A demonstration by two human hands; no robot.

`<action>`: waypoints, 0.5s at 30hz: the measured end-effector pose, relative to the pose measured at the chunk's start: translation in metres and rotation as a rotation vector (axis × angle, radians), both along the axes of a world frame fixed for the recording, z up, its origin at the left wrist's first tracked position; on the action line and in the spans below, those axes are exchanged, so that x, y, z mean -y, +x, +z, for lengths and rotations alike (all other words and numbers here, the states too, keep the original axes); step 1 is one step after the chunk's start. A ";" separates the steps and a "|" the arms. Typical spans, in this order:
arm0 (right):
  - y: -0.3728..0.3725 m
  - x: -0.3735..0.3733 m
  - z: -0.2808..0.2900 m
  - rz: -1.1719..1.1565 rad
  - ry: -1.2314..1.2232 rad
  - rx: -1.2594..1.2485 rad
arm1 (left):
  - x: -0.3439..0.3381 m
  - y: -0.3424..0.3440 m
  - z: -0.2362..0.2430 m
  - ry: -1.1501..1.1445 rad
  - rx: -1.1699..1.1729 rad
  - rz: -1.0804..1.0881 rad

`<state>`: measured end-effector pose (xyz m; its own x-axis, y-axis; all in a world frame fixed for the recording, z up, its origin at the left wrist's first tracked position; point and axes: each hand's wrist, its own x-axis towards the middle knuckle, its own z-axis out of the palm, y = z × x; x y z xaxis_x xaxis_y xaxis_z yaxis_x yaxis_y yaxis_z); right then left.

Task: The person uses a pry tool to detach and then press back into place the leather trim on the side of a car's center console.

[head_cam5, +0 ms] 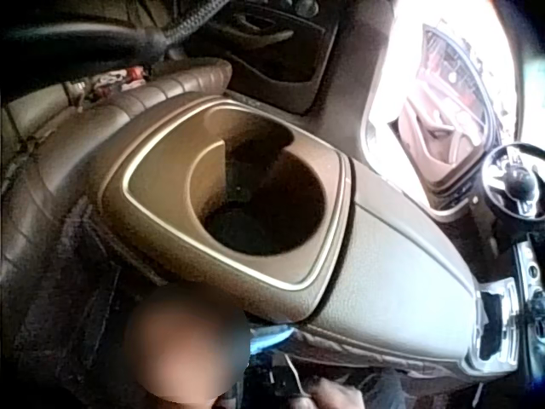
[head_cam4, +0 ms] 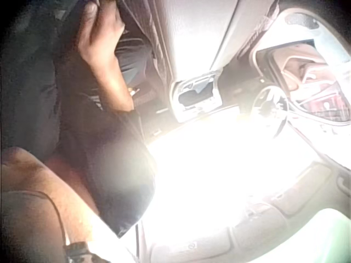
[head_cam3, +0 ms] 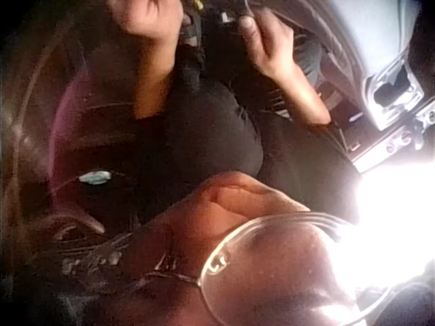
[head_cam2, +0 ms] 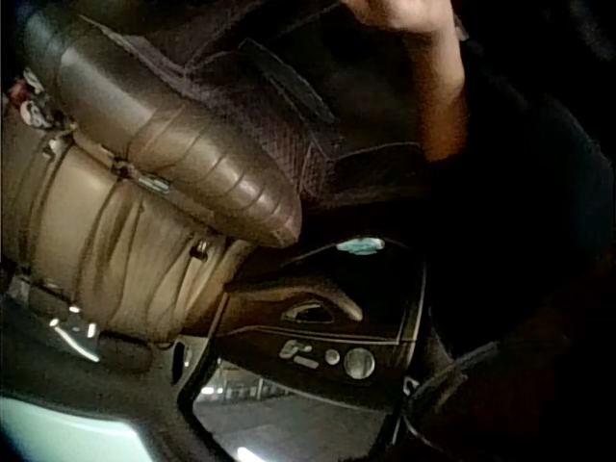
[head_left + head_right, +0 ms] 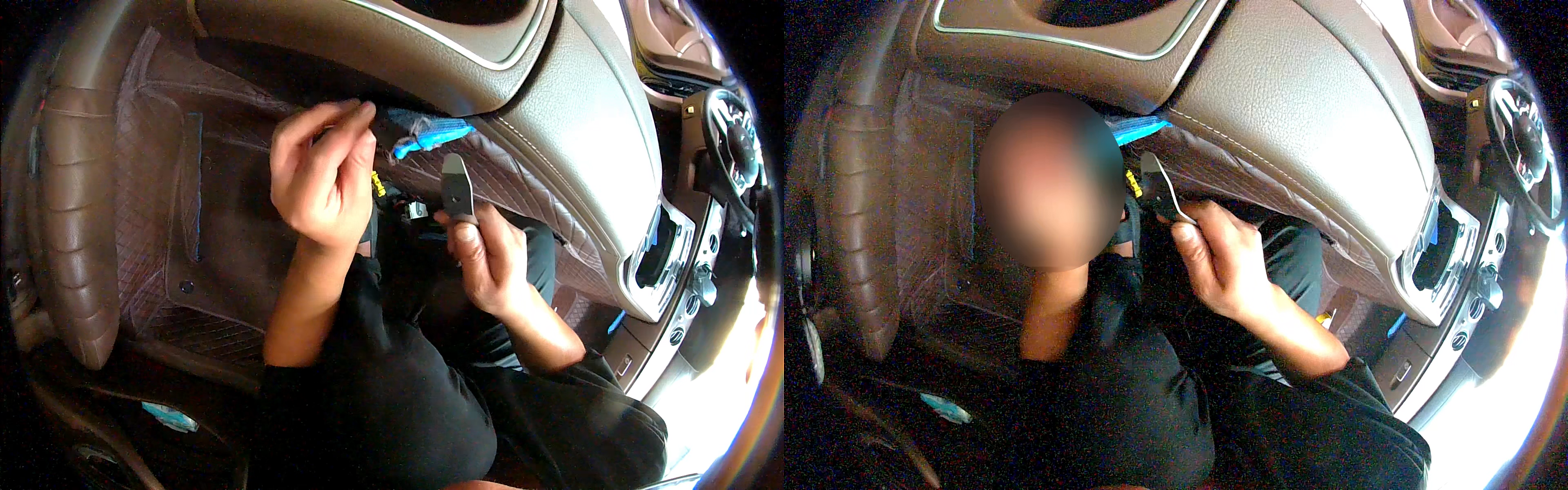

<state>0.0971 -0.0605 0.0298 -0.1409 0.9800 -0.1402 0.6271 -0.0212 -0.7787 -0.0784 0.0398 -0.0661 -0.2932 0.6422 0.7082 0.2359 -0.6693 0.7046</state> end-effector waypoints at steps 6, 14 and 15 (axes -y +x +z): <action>-0.004 -0.001 -0.006 0.015 0.049 -0.001 | -0.001 -0.009 0.004 0.060 -0.188 0.071; -0.011 -0.002 0.020 0.020 -0.113 -0.048 | 0.016 -0.001 -0.015 0.159 -0.329 0.020; -0.018 -0.005 0.025 -0.022 -0.244 -0.267 | 0.014 -0.001 -0.022 0.213 -0.313 0.052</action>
<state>0.0787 -0.0552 0.0543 -0.1834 0.9254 -0.3316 0.3998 -0.2380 -0.8852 -0.0793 0.0253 -0.0882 -0.0696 0.4608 0.8848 0.4555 -0.7744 0.4391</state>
